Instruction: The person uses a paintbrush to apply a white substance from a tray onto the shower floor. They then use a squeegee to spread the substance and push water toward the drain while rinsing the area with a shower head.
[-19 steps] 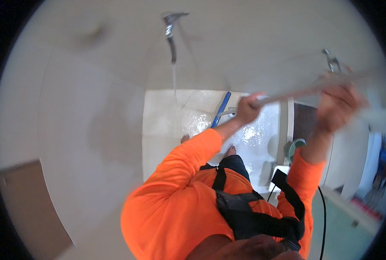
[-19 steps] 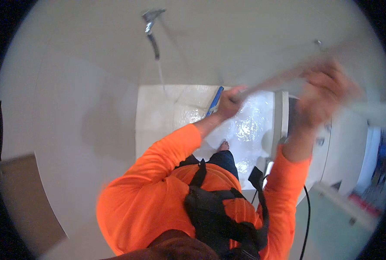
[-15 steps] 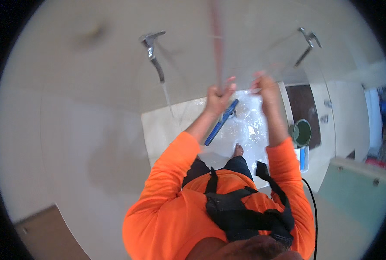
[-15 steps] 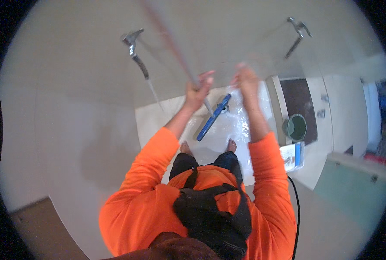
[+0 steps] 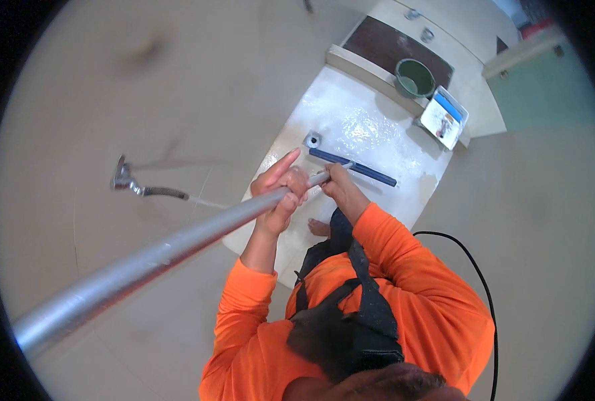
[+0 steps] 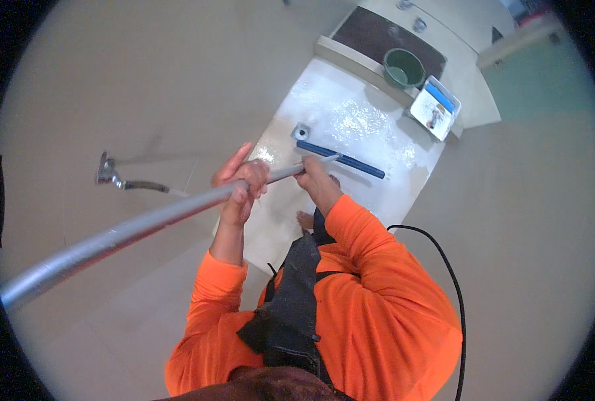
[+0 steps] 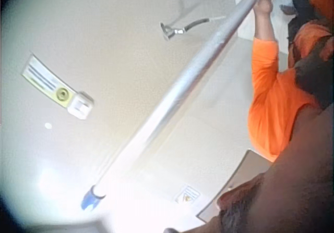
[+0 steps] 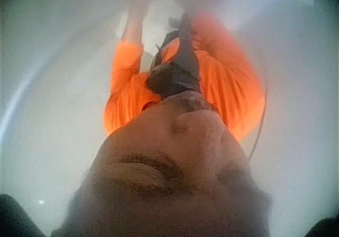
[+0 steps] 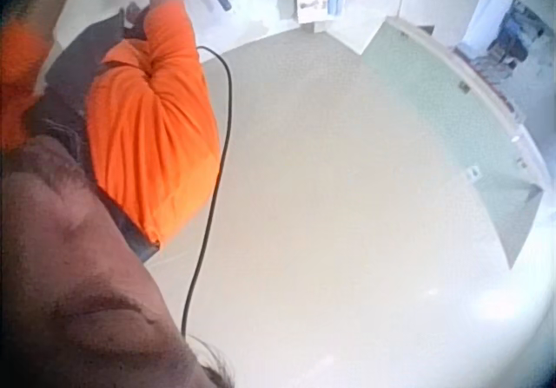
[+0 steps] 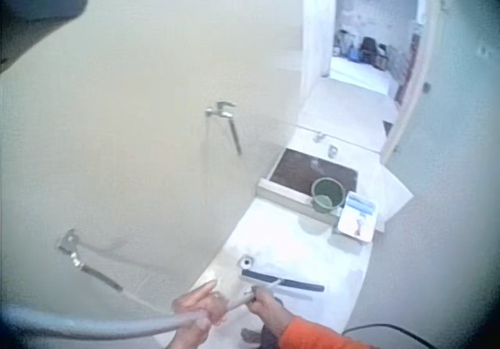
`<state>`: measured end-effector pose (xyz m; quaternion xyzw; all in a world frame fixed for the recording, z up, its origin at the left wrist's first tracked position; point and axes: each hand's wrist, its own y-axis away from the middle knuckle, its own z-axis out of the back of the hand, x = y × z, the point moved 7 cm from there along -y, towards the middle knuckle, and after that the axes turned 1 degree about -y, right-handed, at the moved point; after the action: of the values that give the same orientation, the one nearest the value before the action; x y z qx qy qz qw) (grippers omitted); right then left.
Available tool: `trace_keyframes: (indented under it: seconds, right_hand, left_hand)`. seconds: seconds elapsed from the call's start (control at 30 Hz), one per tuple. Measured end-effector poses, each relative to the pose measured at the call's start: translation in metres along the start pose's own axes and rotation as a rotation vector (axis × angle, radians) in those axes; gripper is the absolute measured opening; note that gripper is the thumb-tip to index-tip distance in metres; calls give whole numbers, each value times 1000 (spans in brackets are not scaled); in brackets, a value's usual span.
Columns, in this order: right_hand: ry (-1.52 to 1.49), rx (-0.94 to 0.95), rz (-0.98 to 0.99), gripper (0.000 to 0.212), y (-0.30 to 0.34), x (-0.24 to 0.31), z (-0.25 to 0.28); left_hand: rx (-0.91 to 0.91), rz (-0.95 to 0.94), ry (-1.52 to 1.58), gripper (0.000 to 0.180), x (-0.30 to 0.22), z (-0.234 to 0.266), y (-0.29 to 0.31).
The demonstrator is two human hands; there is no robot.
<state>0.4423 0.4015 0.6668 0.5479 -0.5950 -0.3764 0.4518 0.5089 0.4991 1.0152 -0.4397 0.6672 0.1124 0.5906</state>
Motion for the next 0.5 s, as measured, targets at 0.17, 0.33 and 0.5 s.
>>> trace_keyframes:
  seconds: [0.17, 0.33, 0.5]
  right_hand:
    - [-430, -170, 77, 15, 0, 48, 54]
    - [-618, -203, 55, 10, -7, 76, 80]
    - [-777, -386, 147, 14, -32, 124, 126]
  left_hand:
    - [-144, -78, -37, 50, -41, -33, -27]
    - [-384, 64, 80, 43, -28, -10, -75]
    - [-145, 239, 351, 46, 53, -25, -122]
